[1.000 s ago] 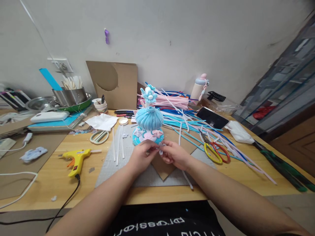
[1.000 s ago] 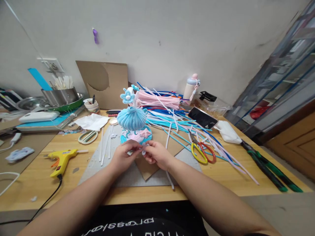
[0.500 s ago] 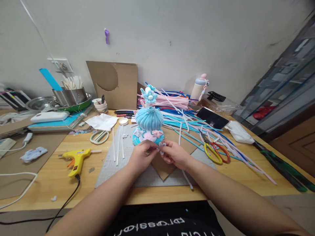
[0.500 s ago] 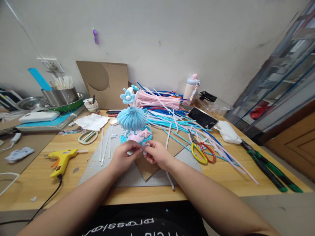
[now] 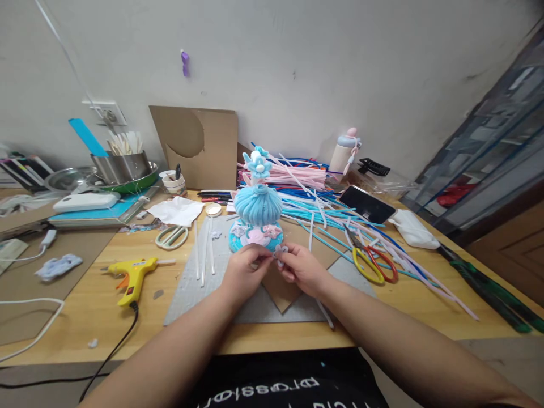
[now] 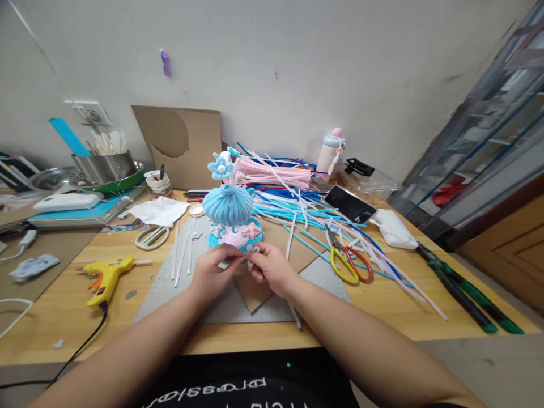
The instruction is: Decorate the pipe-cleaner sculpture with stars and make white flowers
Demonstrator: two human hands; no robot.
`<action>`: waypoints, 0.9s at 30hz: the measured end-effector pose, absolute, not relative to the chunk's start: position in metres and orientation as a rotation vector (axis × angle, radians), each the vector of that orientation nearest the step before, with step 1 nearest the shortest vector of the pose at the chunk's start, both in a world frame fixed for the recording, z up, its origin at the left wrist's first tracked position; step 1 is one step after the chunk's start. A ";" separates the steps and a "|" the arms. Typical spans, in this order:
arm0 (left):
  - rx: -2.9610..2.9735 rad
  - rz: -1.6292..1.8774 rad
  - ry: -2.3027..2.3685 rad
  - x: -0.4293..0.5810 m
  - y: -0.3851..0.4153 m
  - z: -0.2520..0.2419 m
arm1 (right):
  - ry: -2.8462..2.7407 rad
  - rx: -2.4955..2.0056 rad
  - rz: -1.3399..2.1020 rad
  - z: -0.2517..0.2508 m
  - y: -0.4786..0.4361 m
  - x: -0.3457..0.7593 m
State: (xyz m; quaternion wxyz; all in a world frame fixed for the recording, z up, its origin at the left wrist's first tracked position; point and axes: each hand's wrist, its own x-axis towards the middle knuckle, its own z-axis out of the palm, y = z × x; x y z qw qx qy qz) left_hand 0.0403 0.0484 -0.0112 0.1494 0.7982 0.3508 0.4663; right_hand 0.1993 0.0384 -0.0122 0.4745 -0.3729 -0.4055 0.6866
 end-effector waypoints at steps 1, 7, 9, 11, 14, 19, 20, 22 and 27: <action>2.297 1.342 1.011 0.041 0.048 -0.011 | -0.990 -0.913 1.679 -0.012 0.038 0.199; 2.338 1.364 0.989 0.041 0.047 -0.011 | -0.979 -0.913 1.700 -0.011 0.038 0.199; 2.352 1.374 0.965 0.040 0.047 -0.011 | -0.974 -0.911 1.707 -0.010 0.037 0.200; 2.358 1.377 0.952 0.040 0.048 -0.012 | -0.972 -0.910 1.712 -0.009 0.037 0.200; 2.363 1.372 0.942 0.040 0.048 -0.013 | -0.969 -0.908 1.719 -0.009 0.037 0.200; 2.373 1.358 0.934 0.040 0.048 -0.012 | -0.966 -0.906 1.727 -0.009 0.037 0.200; 2.372 1.357 0.933 0.040 0.047 -0.011 | -0.966 -0.907 1.728 -0.009 0.037 0.200; 2.373 1.352 0.927 0.040 0.047 -0.010 | -0.966 -0.911 1.729 -0.009 0.037 0.200; 2.367 1.346 0.930 0.040 0.047 -0.009 | -0.963 -0.920 1.732 -0.009 0.037 0.200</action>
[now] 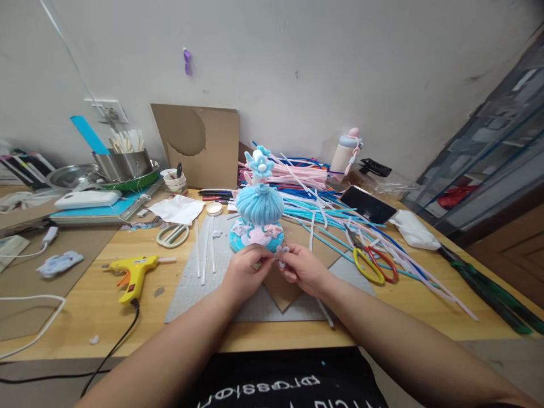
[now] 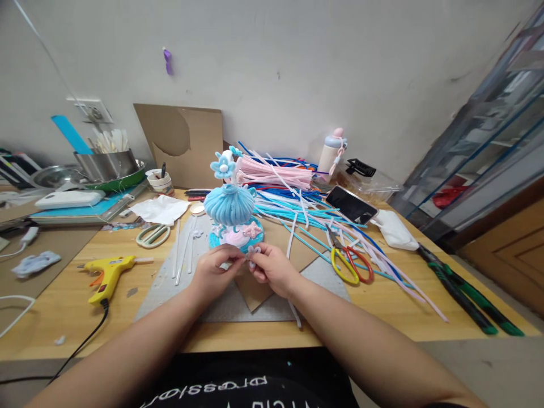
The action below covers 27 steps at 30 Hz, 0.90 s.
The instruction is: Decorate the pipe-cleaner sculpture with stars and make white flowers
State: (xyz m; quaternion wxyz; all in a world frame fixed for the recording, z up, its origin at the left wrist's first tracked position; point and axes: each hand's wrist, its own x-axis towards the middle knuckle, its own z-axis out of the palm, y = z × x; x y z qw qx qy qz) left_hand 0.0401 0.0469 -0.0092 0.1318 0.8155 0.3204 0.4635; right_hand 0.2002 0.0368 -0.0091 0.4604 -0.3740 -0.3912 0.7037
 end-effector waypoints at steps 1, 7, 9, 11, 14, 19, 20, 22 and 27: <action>2.366 1.342 0.935 0.040 0.047 -0.009 | -0.962 -0.921 1.732 -0.009 0.037 0.200; 2.351 1.317 0.937 0.040 0.047 -0.011 | -0.971 -0.919 1.733 -0.010 0.037 0.201; 2.310 1.306 0.946 0.040 0.048 -0.012 | -0.977 -0.914 1.733 -0.010 0.038 0.201; 2.183 1.282 0.986 0.041 0.048 -0.013 | -0.982 -0.907 1.731 -0.010 0.039 0.202; 1.744 1.199 0.989 0.044 0.051 -0.015 | -0.993 -0.902 1.724 -0.010 0.039 0.202; 1.380 1.110 0.912 0.049 0.056 -0.016 | -1.009 -0.904 1.739 -0.010 0.040 0.202; 1.335 1.106 0.902 0.049 0.057 -0.016 | -1.011 -0.905 1.742 -0.010 0.040 0.202; 1.238 1.095 0.882 0.049 0.057 -0.015 | -1.019 -0.917 1.739 -0.011 0.041 0.203; 1.019 1.020 0.840 0.049 0.056 -0.012 | -1.041 -0.997 1.679 -0.015 0.043 0.203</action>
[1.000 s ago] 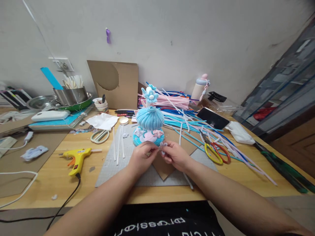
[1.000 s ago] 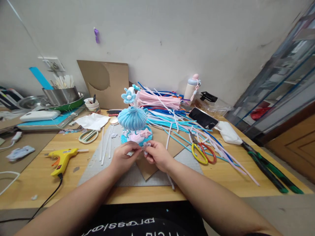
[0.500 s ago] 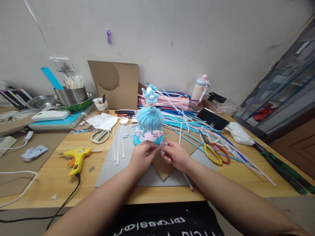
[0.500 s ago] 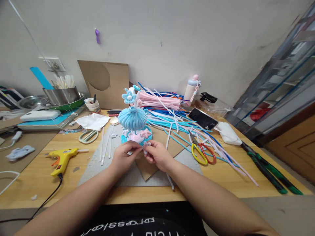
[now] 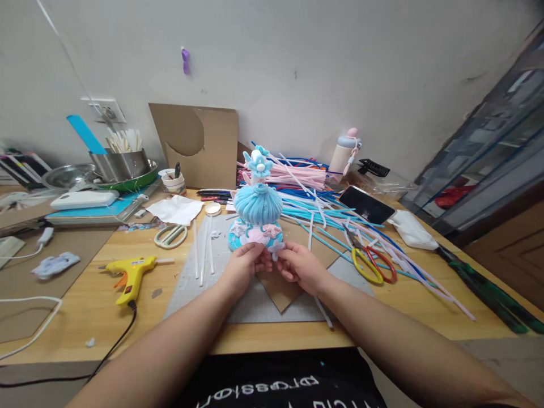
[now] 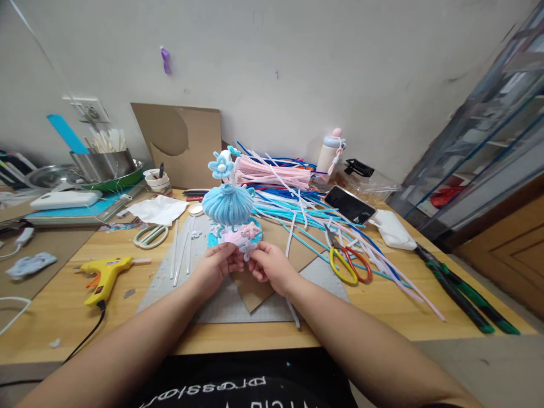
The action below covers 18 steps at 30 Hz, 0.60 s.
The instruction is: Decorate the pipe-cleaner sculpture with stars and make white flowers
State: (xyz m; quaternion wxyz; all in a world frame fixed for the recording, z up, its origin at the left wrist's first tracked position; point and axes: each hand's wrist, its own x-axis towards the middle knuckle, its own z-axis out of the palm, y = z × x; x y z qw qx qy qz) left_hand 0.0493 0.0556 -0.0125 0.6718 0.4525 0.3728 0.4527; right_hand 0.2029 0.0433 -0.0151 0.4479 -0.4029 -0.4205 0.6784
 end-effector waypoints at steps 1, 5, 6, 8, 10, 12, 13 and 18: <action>0.989 1.005 0.834 0.049 0.055 -0.012 | -1.047 -1.014 1.667 -0.016 0.043 0.203; 0.939 0.963 0.828 0.050 0.054 -0.011 | -1.074 -1.060 1.638 -0.017 0.042 0.202; 0.937 0.957 0.826 0.050 0.054 -0.011 | -1.078 -1.059 1.633 -0.017 0.042 0.202; 0.936 0.949 0.820 0.050 0.054 -0.011 | -1.084 -1.046 1.626 -0.017 0.041 0.201; 0.946 0.945 0.806 0.050 0.054 -0.011 | -1.083 -1.028 1.622 -0.017 0.041 0.201; 0.977 0.943 0.789 0.050 0.054 -0.011 | -1.075 -1.010 1.628 -0.017 0.041 0.202; 0.997 0.946 0.783 0.051 0.054 -0.011 | -1.071 -1.000 1.637 -0.016 0.041 0.202; 1.080 0.967 0.766 0.051 0.055 -0.012 | -1.069 -0.951 1.709 -0.014 0.039 0.202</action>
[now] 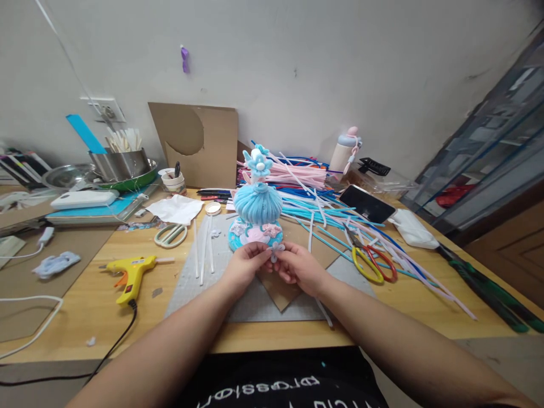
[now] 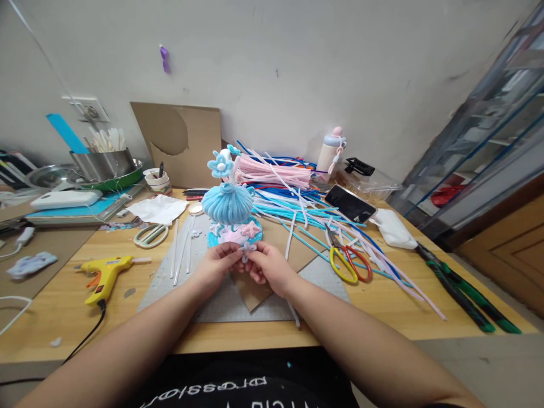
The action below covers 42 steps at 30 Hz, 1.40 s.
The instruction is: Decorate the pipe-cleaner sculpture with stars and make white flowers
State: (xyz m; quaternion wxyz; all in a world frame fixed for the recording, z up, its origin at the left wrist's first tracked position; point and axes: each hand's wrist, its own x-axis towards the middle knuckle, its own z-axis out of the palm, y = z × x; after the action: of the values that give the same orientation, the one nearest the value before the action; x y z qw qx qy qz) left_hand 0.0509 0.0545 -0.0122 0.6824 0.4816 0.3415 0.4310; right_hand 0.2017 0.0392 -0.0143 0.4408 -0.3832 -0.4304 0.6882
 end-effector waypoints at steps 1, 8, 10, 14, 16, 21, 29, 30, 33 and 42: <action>1.093 0.969 0.763 0.051 0.055 -0.012 | -1.066 -0.946 1.717 -0.014 0.039 0.202; 1.150 0.973 0.749 0.051 0.055 -0.014 | -1.042 -0.912 1.753 -0.012 0.039 0.202; 1.154 0.960 0.749 0.051 0.054 -0.014 | -1.032 -0.904 1.750 -0.012 0.039 0.203; 1.143 0.934 0.742 0.052 0.054 -0.016 | -1.034 -0.902 1.746 -0.012 0.038 0.203; 1.133 0.927 0.735 0.053 0.054 -0.017 | -1.041 -0.902 1.747 -0.013 0.038 0.203; 1.176 0.966 0.729 0.053 0.054 -0.013 | -1.036 -0.909 1.761 -0.013 0.038 0.204; 1.492 1.028 0.792 0.048 0.050 -0.008 | -1.028 -0.954 1.803 -0.010 0.038 0.207; 1.488 1.023 0.807 0.048 0.050 -0.008 | -1.029 -0.960 1.805 -0.011 0.038 0.207; 1.440 0.990 0.850 0.048 0.051 -0.008 | -1.033 -0.971 1.804 -0.011 0.038 0.208; 1.414 0.938 0.856 0.045 0.053 -0.006 | -1.072 -0.992 1.811 -0.009 0.038 0.209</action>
State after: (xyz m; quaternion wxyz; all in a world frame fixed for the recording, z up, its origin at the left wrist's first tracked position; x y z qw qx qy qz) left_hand 0.0451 0.0534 -0.0060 0.5813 0.6053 0.3666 0.4016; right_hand 0.2085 0.0381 -0.0092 0.3965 -0.3915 -0.4230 0.7146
